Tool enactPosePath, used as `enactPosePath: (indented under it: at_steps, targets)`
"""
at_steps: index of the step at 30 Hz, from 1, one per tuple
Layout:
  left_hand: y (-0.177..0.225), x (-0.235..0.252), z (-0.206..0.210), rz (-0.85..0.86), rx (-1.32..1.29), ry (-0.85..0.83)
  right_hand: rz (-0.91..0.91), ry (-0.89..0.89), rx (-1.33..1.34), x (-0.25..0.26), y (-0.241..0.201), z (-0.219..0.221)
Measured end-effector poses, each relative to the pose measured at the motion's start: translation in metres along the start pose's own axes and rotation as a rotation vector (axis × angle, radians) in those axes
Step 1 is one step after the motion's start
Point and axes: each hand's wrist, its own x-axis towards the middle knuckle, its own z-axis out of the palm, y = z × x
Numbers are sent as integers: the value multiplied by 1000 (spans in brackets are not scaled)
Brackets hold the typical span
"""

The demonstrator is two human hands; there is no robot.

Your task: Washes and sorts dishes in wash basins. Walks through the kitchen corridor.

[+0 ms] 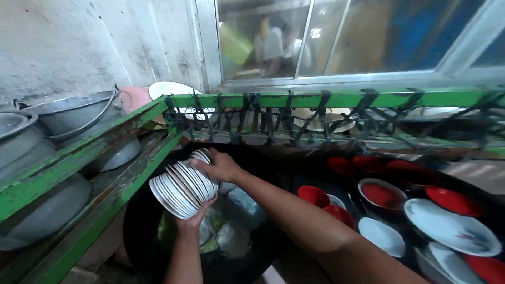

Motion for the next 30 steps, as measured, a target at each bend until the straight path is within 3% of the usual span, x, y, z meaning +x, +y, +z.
enactPosePath:
  at_steps: [4, 8, 12, 17, 20, 23, 26, 30]
  targets:
    - [1, -3, 3, -14, 35, 33, -28, 4, 37, 0, 6, 3]
    - [-2, -4, 4, 11, 35, -46, -47, -12, 74, 0, 12, 0]
    - [0, -7, 12, 15, 38, 51, -27, 32, 120, -7, 12, -2]
    - [4, -23, 34, 81, 434, 143, 62, 38, 125, -32, 11, -9]
    - [-8, -33, 51, 138, 626, 97, 119, 15, 133, -51, 11, -13]
    - [-24, -49, 73, 136, 769, 79, 202, 32, 325, -80, 22, -29]
    - [-36, -77, 104, 24, 947, 125, 229, -65, 526, -129, 25, -56]
    - [-48, -122, 141, -259, 1143, 103, 319, -116, 743, -211, 30, -73]
